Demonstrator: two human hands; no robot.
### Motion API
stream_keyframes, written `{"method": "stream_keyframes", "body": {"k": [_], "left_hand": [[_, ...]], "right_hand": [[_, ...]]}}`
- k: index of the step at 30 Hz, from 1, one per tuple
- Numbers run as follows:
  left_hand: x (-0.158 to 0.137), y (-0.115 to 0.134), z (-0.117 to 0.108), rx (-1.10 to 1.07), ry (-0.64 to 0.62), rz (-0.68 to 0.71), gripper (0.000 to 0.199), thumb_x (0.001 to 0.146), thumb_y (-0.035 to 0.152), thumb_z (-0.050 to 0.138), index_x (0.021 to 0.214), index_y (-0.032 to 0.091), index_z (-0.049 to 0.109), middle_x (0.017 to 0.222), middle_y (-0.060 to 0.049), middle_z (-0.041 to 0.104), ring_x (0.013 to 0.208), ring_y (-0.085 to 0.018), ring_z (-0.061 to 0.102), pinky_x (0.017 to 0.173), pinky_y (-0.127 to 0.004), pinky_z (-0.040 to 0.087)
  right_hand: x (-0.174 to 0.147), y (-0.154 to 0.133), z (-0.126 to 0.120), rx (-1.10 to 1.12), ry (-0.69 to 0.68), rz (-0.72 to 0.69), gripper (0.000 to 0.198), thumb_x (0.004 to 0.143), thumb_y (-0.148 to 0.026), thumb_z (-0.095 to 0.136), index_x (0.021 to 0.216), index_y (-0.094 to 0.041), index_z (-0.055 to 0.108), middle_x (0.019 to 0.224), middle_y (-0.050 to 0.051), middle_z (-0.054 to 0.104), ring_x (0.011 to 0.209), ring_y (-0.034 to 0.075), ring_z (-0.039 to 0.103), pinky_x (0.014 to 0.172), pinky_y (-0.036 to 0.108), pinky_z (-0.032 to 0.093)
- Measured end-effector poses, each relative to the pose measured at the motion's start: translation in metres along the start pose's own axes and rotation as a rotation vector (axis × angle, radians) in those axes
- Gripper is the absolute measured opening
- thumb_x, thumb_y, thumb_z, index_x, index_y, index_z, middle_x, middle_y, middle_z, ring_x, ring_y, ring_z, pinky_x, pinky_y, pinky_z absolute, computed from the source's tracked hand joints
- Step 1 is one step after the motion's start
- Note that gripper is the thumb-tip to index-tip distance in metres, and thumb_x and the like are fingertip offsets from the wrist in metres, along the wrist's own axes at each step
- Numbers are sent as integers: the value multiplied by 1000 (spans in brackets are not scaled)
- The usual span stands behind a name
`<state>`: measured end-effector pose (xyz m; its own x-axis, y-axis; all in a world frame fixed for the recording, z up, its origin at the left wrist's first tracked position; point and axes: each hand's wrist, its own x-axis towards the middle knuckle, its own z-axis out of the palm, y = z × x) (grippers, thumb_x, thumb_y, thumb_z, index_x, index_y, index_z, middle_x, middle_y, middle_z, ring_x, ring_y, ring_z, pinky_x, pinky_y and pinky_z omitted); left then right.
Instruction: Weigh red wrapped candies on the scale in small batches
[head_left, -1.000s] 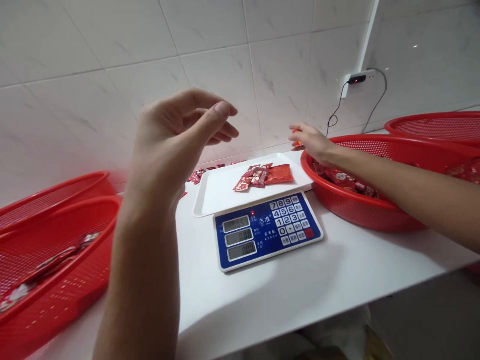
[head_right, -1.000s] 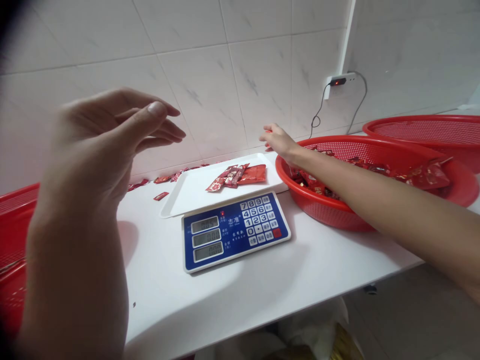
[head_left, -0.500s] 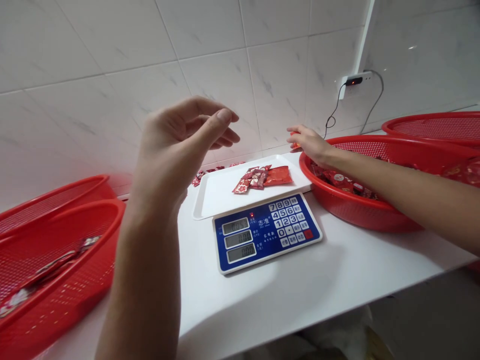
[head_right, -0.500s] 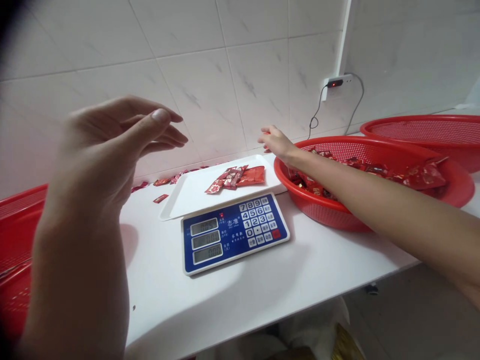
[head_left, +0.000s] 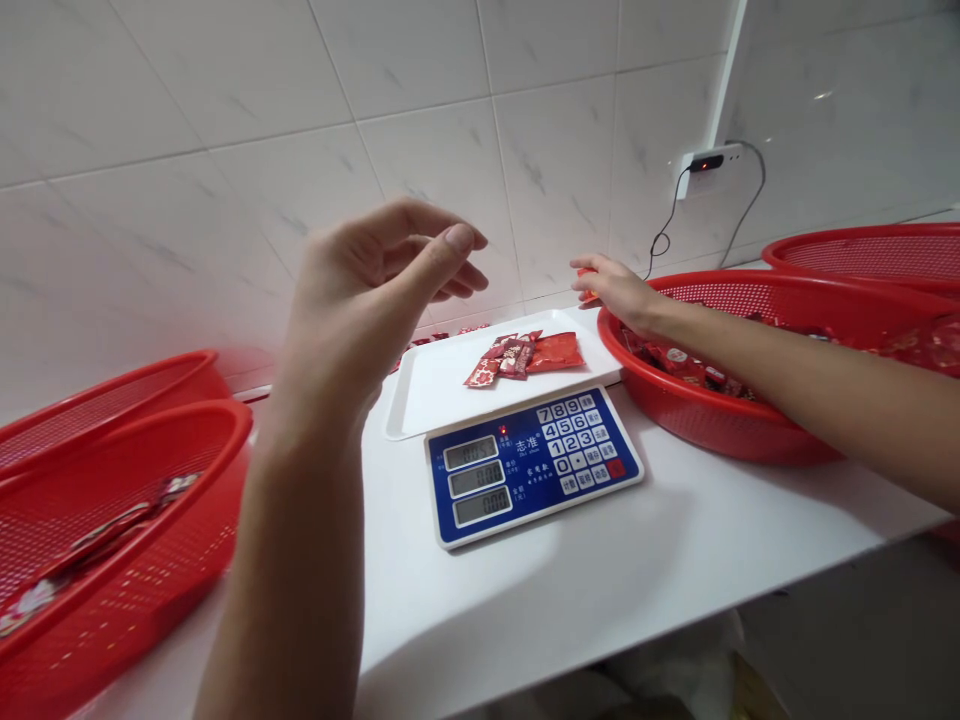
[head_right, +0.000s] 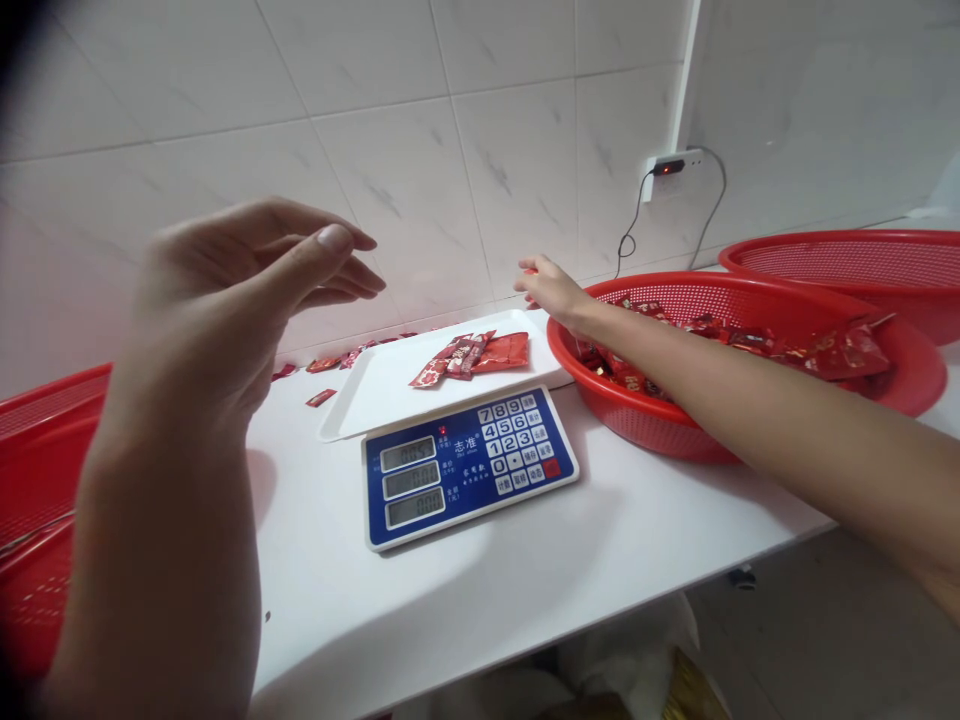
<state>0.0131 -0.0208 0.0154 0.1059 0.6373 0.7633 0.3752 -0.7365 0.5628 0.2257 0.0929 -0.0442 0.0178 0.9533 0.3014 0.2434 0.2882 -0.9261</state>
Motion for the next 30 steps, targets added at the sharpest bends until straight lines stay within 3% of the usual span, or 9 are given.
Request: {"method": "stream_keyframes", "body": {"k": [6, 10, 12, 14, 17, 21, 30], "left_hand": [[-1, 2, 2, -12, -9, -8, 13, 87, 12, 68, 81, 21, 76, 64, 3, 71, 65, -8, 70, 65, -17, 58], [-2, 2, 3, -13, -21, -17, 11, 87, 14, 68, 82, 20, 76, 65, 3, 71, 66, -8, 70, 65, -17, 58], [-2, 2, 4, -7, -32, -22, 9, 88, 16, 68, 84, 20, 76, 67, 3, 72, 67, -8, 70, 65, -16, 57], [-2, 2, 4, -4, -35, -26, 9, 88, 16, 68, 84, 19, 75, 67, 3, 72, 67, -7, 70, 65, -15, 57], [-3, 3, 5, -8, -32, -30, 9, 88, 15, 68, 83, 18, 75, 66, 3, 72, 67, -7, 69, 65, -15, 57], [-4, 5, 5, -6, -39, -41, 8, 88, 15, 68, 84, 18, 75, 67, 3, 72, 67, -7, 69, 66, -15, 57], [-4, 6, 5, 14, -52, -49, 7, 89, 19, 68, 85, 19, 75, 69, 2, 72, 70, -9, 69, 69, -19, 57]], "right_hand": [[0, -1, 3, 4, -25, 16, 44, 84, -3, 48, 126, -11, 56, 119, 12, 60, 91, 15, 61, 94, 33, 54], [-8, -3, 4, 45, -321, 5, 62, 89, -1, 44, 150, -9, 35, 127, 14, 62, 107, 16, 64, 107, 34, 46], [-12, -4, 3, 29, -488, -7, 73, 93, -6, 48, 158, -16, 18, 142, 13, 56, 125, 17, 57, 114, 38, 39], [-14, -5, 2, -23, -545, -7, 79, 96, -15, 52, 161, -23, 7, 155, 11, 42, 139, 18, 45, 119, 41, 32], [-14, -6, -1, -79, -454, 0, 80, 98, -27, 53, 161, -21, 4, 162, 12, 28, 146, 19, 33, 121, 40, 24], [-9, -6, -5, -79, -316, -15, 76, 99, -26, 50, 160, -12, 6, 161, 17, 26, 146, 17, 33, 121, 36, 22], [-4, 3, -3, -106, -319, -74, 77, 97, -30, 54, 159, -11, 13, 162, 17, 24, 149, 19, 26, 121, 38, 23]]}}
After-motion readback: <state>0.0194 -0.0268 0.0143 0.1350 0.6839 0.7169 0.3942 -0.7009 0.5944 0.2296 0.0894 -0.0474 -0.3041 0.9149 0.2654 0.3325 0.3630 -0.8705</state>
